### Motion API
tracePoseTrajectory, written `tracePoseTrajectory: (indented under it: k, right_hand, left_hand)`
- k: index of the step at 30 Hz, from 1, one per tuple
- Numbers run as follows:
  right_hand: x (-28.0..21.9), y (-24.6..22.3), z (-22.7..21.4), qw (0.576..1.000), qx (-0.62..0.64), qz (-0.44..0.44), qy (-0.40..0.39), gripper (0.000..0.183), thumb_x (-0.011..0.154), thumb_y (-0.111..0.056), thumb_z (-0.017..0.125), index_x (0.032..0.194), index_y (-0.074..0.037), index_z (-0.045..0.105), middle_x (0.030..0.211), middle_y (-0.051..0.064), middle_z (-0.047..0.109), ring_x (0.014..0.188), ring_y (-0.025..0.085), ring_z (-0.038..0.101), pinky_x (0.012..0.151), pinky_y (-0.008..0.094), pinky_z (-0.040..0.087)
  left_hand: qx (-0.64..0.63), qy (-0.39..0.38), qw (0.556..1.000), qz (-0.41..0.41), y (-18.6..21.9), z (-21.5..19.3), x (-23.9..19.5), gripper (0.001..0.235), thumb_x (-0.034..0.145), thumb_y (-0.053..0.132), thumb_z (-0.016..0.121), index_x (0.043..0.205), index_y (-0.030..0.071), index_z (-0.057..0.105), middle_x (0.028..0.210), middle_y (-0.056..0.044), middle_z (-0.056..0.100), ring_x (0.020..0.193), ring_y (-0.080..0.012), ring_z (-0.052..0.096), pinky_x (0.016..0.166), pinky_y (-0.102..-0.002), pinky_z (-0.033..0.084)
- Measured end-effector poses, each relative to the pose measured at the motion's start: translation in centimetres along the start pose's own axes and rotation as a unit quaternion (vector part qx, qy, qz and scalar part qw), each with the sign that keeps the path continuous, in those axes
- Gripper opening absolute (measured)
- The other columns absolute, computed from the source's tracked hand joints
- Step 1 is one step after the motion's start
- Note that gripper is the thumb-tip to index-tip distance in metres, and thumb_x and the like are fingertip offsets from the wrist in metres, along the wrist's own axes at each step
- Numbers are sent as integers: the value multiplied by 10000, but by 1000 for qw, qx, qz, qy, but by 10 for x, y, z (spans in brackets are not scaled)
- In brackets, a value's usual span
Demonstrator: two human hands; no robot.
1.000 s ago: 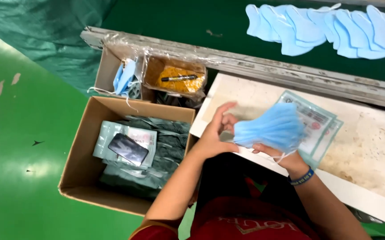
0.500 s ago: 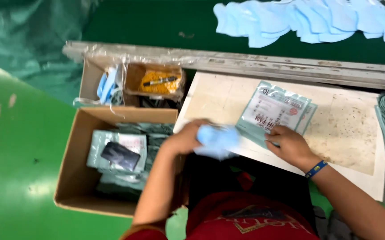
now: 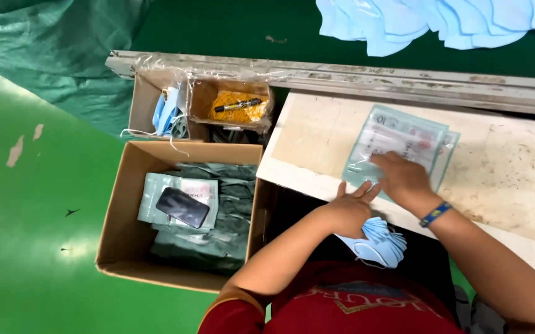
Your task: The person picks up face masks from a conveyor belt, folds them, and inserts them into plastic packaging sleeves.
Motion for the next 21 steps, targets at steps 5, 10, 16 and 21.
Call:
tracePoseTrajectory:
  k: [5,10,16,21]
  right_hand:
    - [18,-35,-47,997,35,39,61,309,837,-63,691,1097,-180,810,850,96,692,790,286,676,684,374,525]
    - [21,-30,-74,960,275,19,52,180,882,-62,668,1028,-103,766,894,43,750,770,138,714,673,257,540]
    - [28,-32,-80,927,289,232,-64,255,860,-43,654,1036,-58,837,672,119,693,583,129,551,538,308,436]
    - [16,-69,-55,986,-18,24,162,389,861,-260,720,1197,-67,755,870,142,723,701,294,672,633,382,536]
  left_hand:
    - [-211,95,968,98,-62,-21,-12,572,775,347,839,1275,112,690,1406,-186,521,1287,-315,464,1063,-483,408]
    - [-468,185,842,195,-92,-63,-61,457,901,307,806,1242,23,692,1139,-124,763,1011,-138,677,963,-312,554]
    - [-348,294,881,129,-65,-92,-78,467,792,138,738,1249,50,695,1088,-128,778,973,-206,744,886,-331,568]
    - [-227,429,870,-86,-58,-79,-56,224,922,167,730,1136,109,753,1029,-193,752,980,-389,713,843,-401,577]
Point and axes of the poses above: each hand's wrist, its own x-axis towards the middle knuckle, its own z-axis out of the palm, y = z × x, the point moved 3 cm from there along x, towards the middle knuckle
